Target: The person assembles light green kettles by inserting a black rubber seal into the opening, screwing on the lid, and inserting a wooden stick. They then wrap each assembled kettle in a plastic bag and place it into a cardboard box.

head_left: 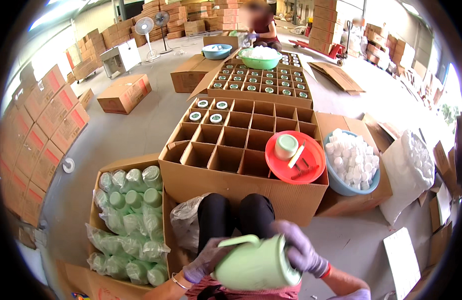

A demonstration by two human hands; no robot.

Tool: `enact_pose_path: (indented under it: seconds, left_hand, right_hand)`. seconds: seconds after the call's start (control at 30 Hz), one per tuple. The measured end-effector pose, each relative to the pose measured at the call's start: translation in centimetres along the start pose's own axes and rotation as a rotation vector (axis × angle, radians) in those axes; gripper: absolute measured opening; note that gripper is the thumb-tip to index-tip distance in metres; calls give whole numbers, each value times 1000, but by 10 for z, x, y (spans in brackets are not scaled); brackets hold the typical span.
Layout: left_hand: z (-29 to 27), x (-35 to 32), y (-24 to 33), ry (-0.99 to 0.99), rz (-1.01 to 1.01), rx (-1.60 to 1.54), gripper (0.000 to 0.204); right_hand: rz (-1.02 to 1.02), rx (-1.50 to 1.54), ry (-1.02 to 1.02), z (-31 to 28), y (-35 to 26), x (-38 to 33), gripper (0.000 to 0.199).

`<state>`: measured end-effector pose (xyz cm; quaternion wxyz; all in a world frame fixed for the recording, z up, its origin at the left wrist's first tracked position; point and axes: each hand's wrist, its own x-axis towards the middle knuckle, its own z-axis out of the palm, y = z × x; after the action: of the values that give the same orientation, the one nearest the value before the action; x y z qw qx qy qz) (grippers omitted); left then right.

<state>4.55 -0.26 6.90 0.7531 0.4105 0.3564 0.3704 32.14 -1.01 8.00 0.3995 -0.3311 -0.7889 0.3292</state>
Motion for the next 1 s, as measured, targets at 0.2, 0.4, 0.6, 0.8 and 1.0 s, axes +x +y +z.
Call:
enact_pose_path:
  seconds: [0.2, 0.4, 0.6, 0.8, 1.0]
  left_hand:
    - [-9, 30, 42, 191, 318, 464, 27]
    - [12, 33, 78, 245, 1068, 1406, 23]
    - [-15, 47, 76, 230, 247, 387, 21]
    - [16, 56, 75, 173, 1071, 1353, 17]
    - [-28, 45, 56, 295, 442, 610, 32]
  right_hand:
    - [132, -176, 341, 2, 28, 22, 52]
    - [251, 120, 370, 25, 27, 46, 61]
    - [-252, -23, 295, 4, 31, 63, 64]
    - [665, 986, 436, 8, 78, 57, 61]
    - [-198, 2, 183, 7, 36, 71, 64]
